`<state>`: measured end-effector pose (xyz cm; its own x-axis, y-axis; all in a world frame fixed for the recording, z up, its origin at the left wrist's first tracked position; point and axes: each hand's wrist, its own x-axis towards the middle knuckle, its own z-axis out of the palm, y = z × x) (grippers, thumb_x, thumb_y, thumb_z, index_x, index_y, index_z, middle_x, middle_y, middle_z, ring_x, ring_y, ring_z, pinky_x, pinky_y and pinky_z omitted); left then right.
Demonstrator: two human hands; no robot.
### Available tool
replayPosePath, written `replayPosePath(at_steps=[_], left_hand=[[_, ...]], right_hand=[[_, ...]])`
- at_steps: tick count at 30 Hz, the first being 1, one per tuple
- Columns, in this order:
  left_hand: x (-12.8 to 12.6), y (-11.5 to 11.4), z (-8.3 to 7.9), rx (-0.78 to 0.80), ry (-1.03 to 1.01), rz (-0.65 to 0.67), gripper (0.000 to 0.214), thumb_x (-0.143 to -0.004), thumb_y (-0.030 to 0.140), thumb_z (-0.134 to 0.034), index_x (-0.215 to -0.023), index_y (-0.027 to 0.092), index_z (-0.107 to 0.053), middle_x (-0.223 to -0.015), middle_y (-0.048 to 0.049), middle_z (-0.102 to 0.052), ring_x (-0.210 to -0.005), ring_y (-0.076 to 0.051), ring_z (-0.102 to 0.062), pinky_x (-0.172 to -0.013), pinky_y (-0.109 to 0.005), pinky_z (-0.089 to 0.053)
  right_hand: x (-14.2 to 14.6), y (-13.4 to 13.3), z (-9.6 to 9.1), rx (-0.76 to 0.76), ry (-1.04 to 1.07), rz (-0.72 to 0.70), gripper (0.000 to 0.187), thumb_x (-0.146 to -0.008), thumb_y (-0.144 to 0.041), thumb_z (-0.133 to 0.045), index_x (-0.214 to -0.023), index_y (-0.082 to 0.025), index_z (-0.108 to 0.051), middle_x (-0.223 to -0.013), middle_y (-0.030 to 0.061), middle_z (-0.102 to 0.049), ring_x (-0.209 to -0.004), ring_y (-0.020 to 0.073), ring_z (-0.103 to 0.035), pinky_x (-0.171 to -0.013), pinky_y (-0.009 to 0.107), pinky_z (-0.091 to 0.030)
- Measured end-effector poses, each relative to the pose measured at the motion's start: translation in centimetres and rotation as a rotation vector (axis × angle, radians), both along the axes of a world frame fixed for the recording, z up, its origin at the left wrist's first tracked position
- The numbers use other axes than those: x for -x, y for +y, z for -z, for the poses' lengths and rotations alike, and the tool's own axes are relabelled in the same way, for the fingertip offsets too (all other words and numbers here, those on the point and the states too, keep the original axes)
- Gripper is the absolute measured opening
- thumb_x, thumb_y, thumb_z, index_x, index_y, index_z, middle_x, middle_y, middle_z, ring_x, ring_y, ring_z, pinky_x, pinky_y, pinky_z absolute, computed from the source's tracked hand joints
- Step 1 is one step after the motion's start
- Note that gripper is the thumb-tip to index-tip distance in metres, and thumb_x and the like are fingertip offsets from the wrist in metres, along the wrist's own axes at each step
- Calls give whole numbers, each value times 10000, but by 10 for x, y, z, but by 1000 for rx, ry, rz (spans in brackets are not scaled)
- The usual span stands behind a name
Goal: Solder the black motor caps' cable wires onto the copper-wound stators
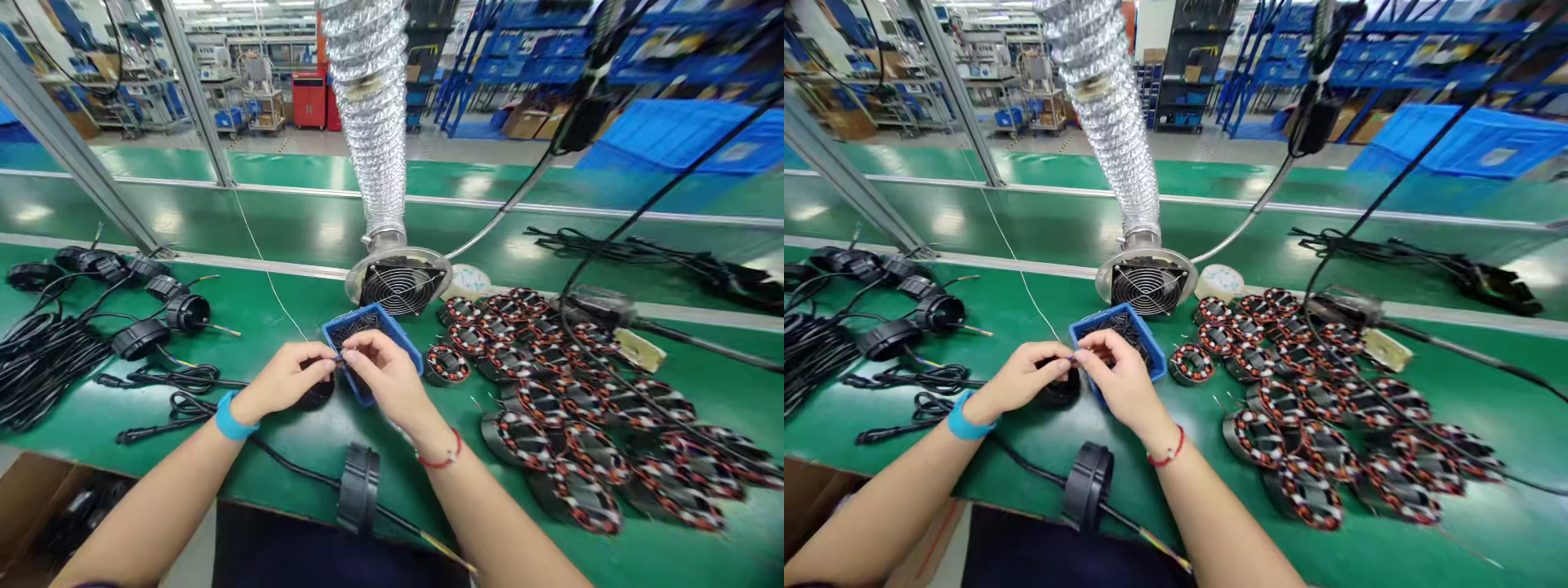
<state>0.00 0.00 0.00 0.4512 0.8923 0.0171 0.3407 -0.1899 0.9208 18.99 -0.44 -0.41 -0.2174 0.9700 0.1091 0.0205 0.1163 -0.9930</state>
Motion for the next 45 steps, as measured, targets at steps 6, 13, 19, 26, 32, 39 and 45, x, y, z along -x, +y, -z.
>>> replayPosePath(at_steps=[6,13,19,26,32,39,45], left_hand=[[6,2,-8,-256,264,81,205,-931,265,-550,-1029,183,-711,-947,-51,-701,-961,-199,-581,-964,-369,-366],[6,3,-10,-165,270,99,177,-905,263,-543,-896,185,-702,-821,-30,-661,-872,-191,-554,-875,-340,-385],[7,3,-11,-128,232,89,192,-899,285,-537,-886,180,-698,-819,-32,-669,-845,-187,-550,-853,-322,-379],[3,2,-9,-101,213,62,197,-877,305,-551,-824,176,-689,-777,-24,-659,-814,-184,-545,-813,-306,-382],[3,2,-8,-48,108,33,156,-848,270,-584,-792,176,-695,-781,-16,-676,-789,-166,-573,-791,-283,-400],[40,22,-14,130,-446,-377,171,-759,331,-691,-758,160,-688,-682,-14,-661,-668,-131,-569,-656,-231,-423],[64,43,-8,163,-770,-695,170,-648,284,-702,-732,140,-670,-634,-4,-615,-614,-110,-536,-593,-209,-416]], right_hand=[[-6,4,-3,97,13,2,208,-811,-404,-674,-815,-198,-656,-702,-22,-625,-642,120,-550,-631,263,-439],[-6,2,-5,188,25,-120,268,-790,-444,-709,-825,-190,-631,-624,-34,-611,-575,110,-562,-578,253,-440],[-12,8,-6,234,152,-92,390,-705,-481,-794,-916,-190,-644,-701,-33,-637,-606,97,-605,-584,233,-486],[-6,5,-6,279,92,-146,326,-727,-458,-756,-740,-181,-584,-646,-21,-653,-511,82,-577,-499,214,-455],[-3,4,-4,226,59,-148,256,-772,-382,-682,-919,-186,-608,-690,-21,-658,-545,98,-592,-499,222,-441],[-6,10,-7,-120,-230,99,251,-866,-329,-578,-1086,-208,-576,-850,17,-674,-734,149,-625,-700,302,-506],[42,1,-26,-650,-1205,-319,165,-926,-140,-484,-951,-149,-646,-929,115,-695,-915,252,-611,-809,383,-449]])
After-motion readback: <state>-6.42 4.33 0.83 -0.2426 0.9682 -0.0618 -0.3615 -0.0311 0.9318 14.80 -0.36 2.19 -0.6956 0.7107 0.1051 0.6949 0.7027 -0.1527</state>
